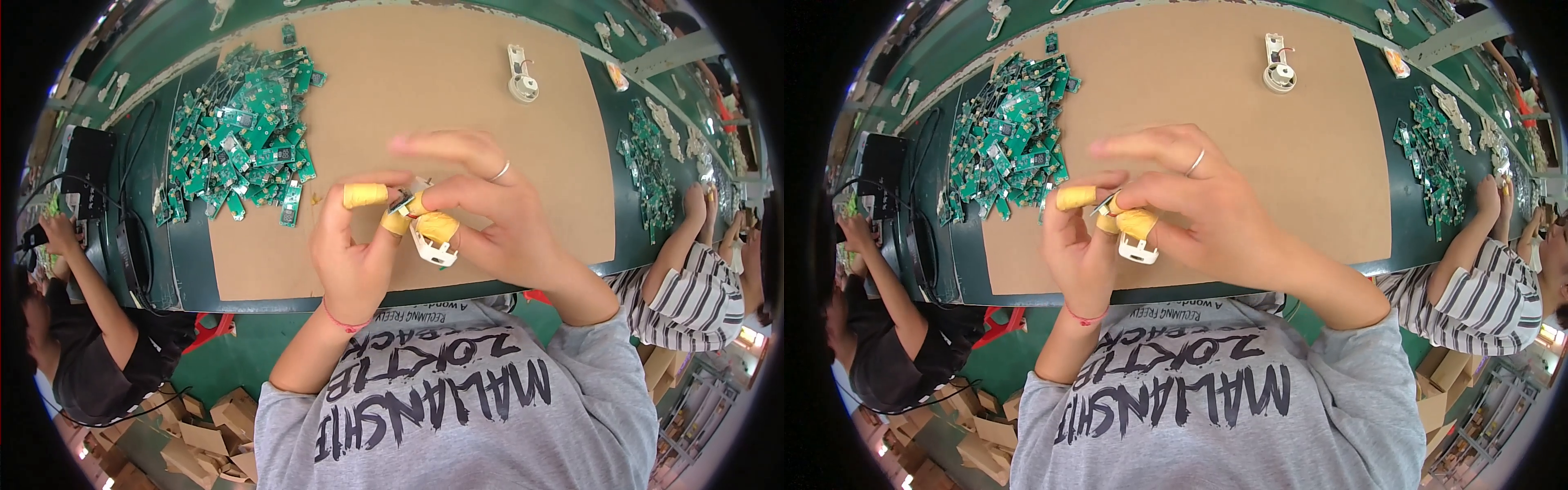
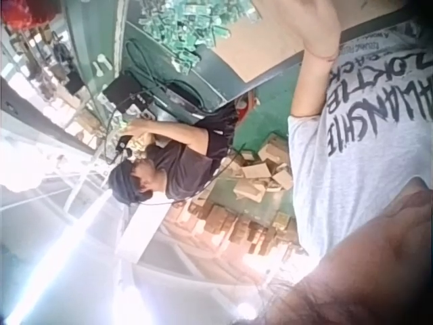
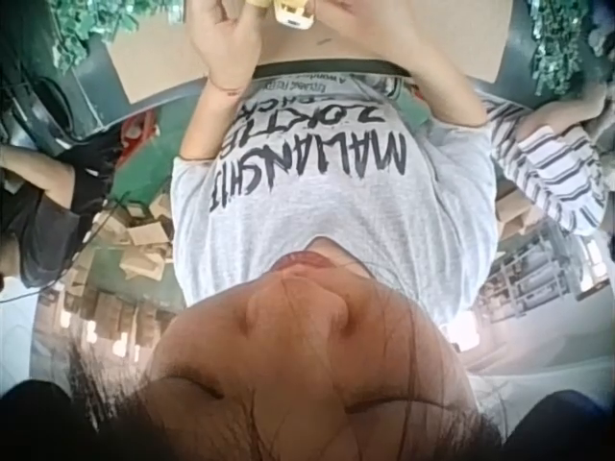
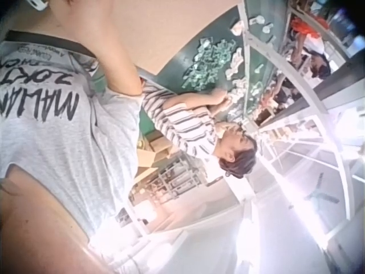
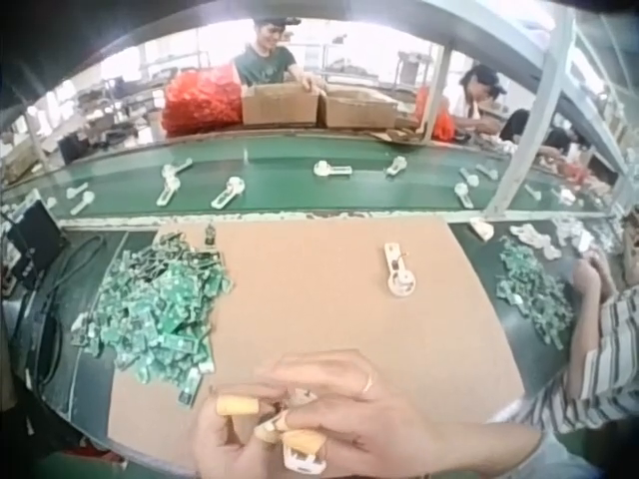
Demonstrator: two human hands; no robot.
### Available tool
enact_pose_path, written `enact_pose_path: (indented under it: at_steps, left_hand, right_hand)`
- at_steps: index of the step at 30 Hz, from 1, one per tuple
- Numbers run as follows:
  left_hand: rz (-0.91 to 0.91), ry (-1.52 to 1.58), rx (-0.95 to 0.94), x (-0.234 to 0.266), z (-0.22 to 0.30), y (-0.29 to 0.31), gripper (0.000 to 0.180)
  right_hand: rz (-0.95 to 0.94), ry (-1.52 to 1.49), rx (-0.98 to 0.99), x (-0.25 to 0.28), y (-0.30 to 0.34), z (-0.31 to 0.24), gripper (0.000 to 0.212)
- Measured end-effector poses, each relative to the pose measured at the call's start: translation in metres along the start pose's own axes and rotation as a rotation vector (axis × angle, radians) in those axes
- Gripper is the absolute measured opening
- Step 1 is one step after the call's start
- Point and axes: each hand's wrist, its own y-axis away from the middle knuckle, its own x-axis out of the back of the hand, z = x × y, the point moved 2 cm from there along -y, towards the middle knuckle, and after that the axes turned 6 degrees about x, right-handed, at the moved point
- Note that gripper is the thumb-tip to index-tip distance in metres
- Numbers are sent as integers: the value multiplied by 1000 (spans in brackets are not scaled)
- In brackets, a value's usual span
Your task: The person assembles electronic circuit boards and small speaker components into white plastic housings by hand.
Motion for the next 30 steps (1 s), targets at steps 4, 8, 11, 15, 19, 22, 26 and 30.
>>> enact_pose_path:
  at_steps: [4, 8, 11, 15, 19, 22, 26, 30]
  left_hand:
    - [-45, -116, 252, -7, 4, -1, 28]
    - [-529, 295, 985, -5, -8, 13, 26]
    - [-710, 816, 1116, -15, -18, 19, 27]
    - [-390, 1246, 1167, -24, -17, 23, 30]
    - [-254, 1072, 851, -24, -14, 16, 36]
    - [-286, 1011, 776, -24, -10, 14, 46]
    - [-213, 668, 584, -19, -7, 11, 55]
    - [-75, 442, 424, -12, -4, 2, 55]
  right_hand:
    - [-129, 11, 53, 0, 8, 10, 17]
    - [-166, 133, 220, 6, 4, 9, 15]
    - [-208, 132, 290, 6, 3, 10, 19]
    - [-237, 164, 305, 9, 1, 8, 21]
    - [-206, 313, 301, 13, 5, 16, 21]
    - [-204, 406, 262, 13, 5, 18, 23]
    - [-191, 355, 227, 19, 8, 19, 26]
    - [-172, 70, -354, 19, 8, 8, 25]
